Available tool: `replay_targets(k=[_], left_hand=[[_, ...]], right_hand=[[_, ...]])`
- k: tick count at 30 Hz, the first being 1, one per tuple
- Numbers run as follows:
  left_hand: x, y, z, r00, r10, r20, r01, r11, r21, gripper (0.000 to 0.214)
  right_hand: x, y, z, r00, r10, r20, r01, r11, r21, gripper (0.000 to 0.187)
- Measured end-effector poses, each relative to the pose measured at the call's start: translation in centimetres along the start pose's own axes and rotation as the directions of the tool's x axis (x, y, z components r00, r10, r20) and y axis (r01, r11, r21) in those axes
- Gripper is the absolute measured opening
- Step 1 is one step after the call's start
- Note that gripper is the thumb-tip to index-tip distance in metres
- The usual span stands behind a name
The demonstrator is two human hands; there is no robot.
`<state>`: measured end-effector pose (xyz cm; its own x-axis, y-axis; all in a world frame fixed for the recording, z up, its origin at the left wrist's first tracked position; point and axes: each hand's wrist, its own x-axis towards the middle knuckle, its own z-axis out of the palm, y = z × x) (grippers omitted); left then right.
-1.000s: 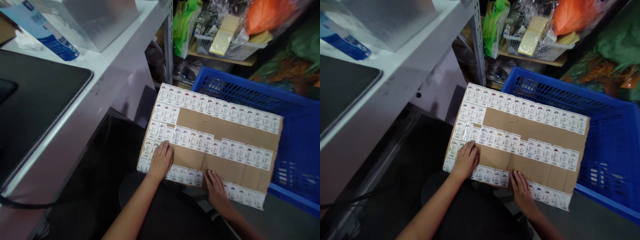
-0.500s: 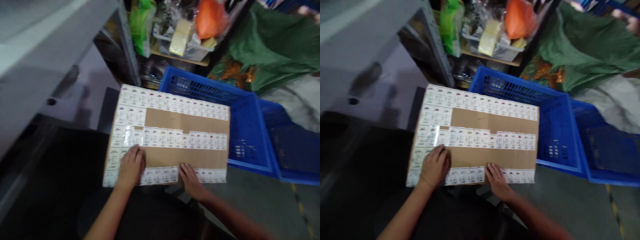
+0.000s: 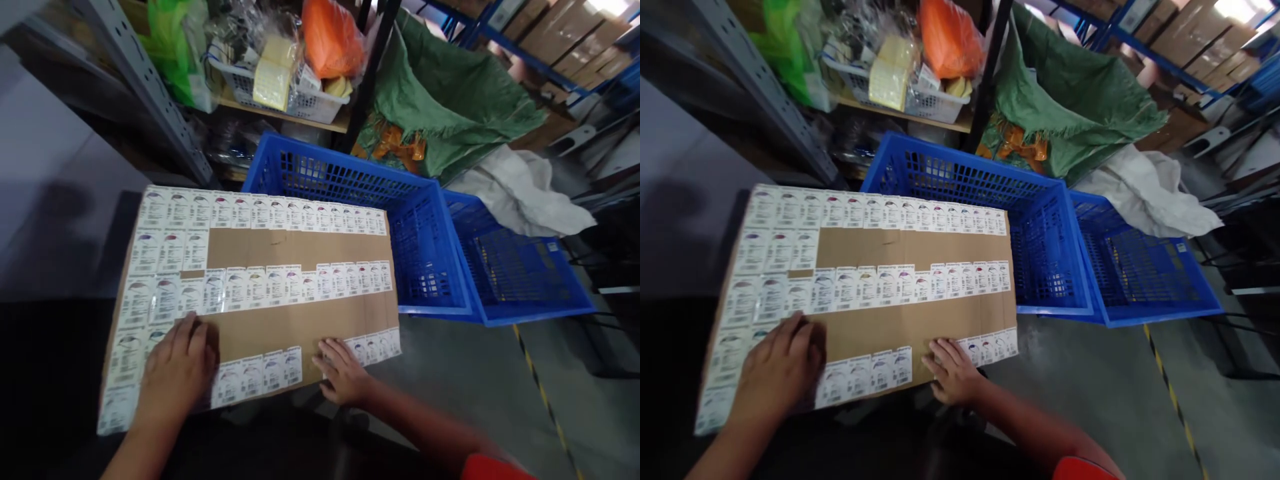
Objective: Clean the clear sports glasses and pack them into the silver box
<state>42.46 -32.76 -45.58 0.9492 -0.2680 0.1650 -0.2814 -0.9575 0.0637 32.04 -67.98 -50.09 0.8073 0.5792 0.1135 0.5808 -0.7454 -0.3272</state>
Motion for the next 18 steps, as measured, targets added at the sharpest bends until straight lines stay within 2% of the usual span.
replay_targets(k=[3, 6, 8, 10, 11, 12, 13, 14, 15, 16, 17, 18], left_hand=[[0.1, 0.2, 0.1, 1.0, -0.01, 0.01, 0.01, 1.0, 0.017, 0.041], [0.2, 0.3, 0.4, 1.0, 0.001, 0.013, -0.001, 1.0, 0.024, 0.042], [0.3, 0.3, 0.5, 1.0, 0.004, 0.017, -0.004, 0.999, 0.034, 0.042], [0.3, 0.2, 0.6, 1.0, 0.005, 0.014, -0.006, 0.999, 0.049, 0.041], [0.2, 0.1, 0.6, 1.0, 0.006, 0.009, -0.007, 0.998, 0.057, 0.04], [0.2, 0.1, 0.7, 1.0, 0.01, 0.005, -0.011, 0.998, 0.062, 0.04], [0.1, 0.0, 0.7, 1.0, 0.017, 0.003, -0.017, 0.998, 0.064, 0.039], [0.0, -0.1, 0.7, 1.0, 0.023, -0.004, -0.023, 0.998, 0.062, 0.039], [-0.1, -0.2, 0.8, 1.0, 0.027, -0.012, -0.027, 0.998, 0.058, 0.04], [-0.1, -0.3, 0.9, 0.999, 0.032, -0.019, -0.031, 0.998, 0.054, 0.041], [-0.2, -0.4, 1.0, 0.999, 0.033, -0.024, -0.032, 0.998, 0.049, 0.042], [-0.2, -0.5, 1.0, 0.999, 0.031, -0.025, -0.03, 0.999, 0.044, 0.043]], right_hand=[[-1.3, 0.8, -0.8, 0.999, 0.044, -0.015, -0.044, 0.999, 0.024, 0.066], [-1.7, 1.5, -1.7, 0.987, 0.156, -0.04, -0.156, 0.988, 0.014, 0.06], [-1.3, 2.3, -2.4, 0.962, 0.259, -0.086, -0.259, 0.966, 0.018, 0.054], [-0.5, 3.6, -3.5, 0.921, 0.358, -0.152, -0.347, 0.933, 0.09, 0.049], [0.0, 4.5, -4.1, 0.879, 0.434, -0.196, -0.405, 0.898, 0.174, 0.047], [0.4, 5.6, -4.7, 0.812, 0.531, -0.242, -0.466, 0.839, 0.28, 0.045], [0.8, 7.0, -5.4, 0.719, 0.635, -0.281, -0.519, 0.761, 0.39, 0.045], [1.1, 8.6, -6.0, 0.605, 0.734, -0.307, -0.559, 0.667, 0.493, 0.048], [1.3, 10.3, -6.6, 0.493, 0.809, -0.319, -0.584, 0.58, 0.569, 0.055], [1.5, 12.1, -7.1, 0.405, 0.856, -0.322, -0.595, 0.514, 0.618, 0.064], [1.5, 13.9, -7.6, 0.338, 0.888, -0.313, -0.598, 0.459, 0.657, 0.071], [1.6, 15.6, -7.9, 0.294, 0.911, -0.289, -0.594, 0.411, 0.691, 0.076]])
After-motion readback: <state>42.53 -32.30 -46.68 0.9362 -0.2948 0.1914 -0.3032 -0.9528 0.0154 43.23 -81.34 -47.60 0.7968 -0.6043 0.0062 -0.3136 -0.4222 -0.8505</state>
